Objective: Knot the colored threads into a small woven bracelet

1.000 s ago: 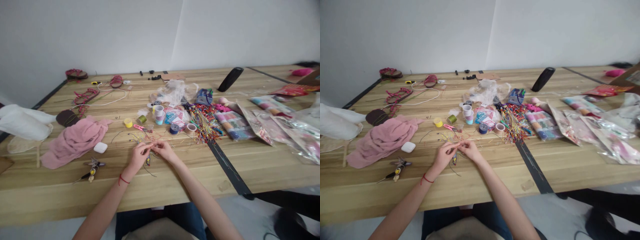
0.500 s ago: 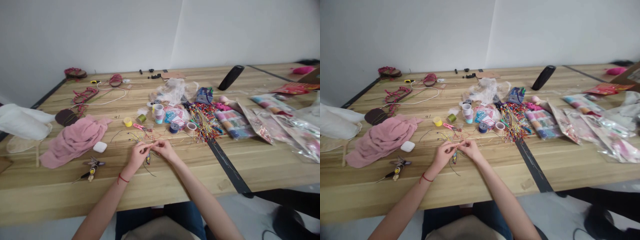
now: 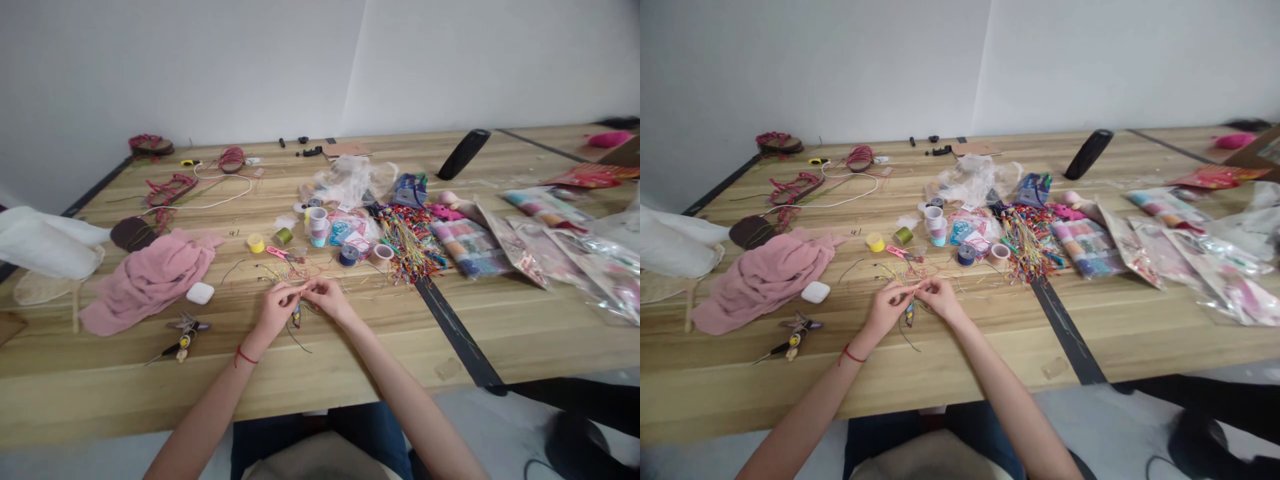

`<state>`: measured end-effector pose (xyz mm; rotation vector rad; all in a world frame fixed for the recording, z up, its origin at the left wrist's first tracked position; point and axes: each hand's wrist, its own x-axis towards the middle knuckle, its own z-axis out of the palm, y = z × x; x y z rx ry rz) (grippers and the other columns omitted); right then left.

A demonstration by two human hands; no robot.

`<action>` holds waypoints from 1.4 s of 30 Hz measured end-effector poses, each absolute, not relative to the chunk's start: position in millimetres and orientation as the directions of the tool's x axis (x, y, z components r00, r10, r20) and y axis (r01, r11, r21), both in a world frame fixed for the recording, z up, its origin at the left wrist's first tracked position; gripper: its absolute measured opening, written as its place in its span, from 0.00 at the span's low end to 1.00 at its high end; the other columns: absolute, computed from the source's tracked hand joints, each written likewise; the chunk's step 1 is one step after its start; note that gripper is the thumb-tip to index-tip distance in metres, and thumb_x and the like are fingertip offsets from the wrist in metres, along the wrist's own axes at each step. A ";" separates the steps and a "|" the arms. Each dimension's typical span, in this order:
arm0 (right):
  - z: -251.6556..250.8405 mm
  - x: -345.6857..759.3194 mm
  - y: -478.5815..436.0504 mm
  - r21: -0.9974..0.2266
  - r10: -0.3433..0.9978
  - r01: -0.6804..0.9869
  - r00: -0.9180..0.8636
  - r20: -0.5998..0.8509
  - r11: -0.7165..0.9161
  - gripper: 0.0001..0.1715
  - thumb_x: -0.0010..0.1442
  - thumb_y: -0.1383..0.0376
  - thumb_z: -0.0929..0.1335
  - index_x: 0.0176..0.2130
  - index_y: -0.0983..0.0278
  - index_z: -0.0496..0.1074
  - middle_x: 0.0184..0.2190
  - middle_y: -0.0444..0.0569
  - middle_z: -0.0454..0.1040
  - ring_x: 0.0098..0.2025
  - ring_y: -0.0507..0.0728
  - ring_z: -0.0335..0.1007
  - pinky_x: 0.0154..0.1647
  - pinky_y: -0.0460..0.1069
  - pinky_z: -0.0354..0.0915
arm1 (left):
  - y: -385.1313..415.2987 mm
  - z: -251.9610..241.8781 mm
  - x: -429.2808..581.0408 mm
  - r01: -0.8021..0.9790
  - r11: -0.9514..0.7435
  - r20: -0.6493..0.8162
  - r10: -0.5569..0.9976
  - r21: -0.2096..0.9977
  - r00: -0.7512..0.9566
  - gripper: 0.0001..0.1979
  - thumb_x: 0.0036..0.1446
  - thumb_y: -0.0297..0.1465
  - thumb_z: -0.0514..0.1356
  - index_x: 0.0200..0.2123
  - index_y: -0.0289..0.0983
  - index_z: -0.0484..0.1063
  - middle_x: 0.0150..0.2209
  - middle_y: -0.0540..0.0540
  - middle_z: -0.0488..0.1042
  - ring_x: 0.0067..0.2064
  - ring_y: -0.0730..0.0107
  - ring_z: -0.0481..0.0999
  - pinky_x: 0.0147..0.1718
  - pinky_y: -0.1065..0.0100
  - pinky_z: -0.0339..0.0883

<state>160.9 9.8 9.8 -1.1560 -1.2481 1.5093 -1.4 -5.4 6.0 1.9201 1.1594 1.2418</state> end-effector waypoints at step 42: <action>4.1 158.5 10.1 -0.995 0.968 0.017 -0.228 -0.102 -0.100 0.21 0.48 0.50 0.72 0.28 0.66 0.72 0.15 0.40 0.66 0.17 0.48 0.57 0.18 0.45 0.54 | -3.2 2.4 -2.4 0.404 -0.400 0.372 0.916 0.823 0.148 0.10 0.56 0.26 0.59 0.40 0.36 0.79 0.28 0.52 0.66 0.22 0.81 0.57 0.20 0.76 0.52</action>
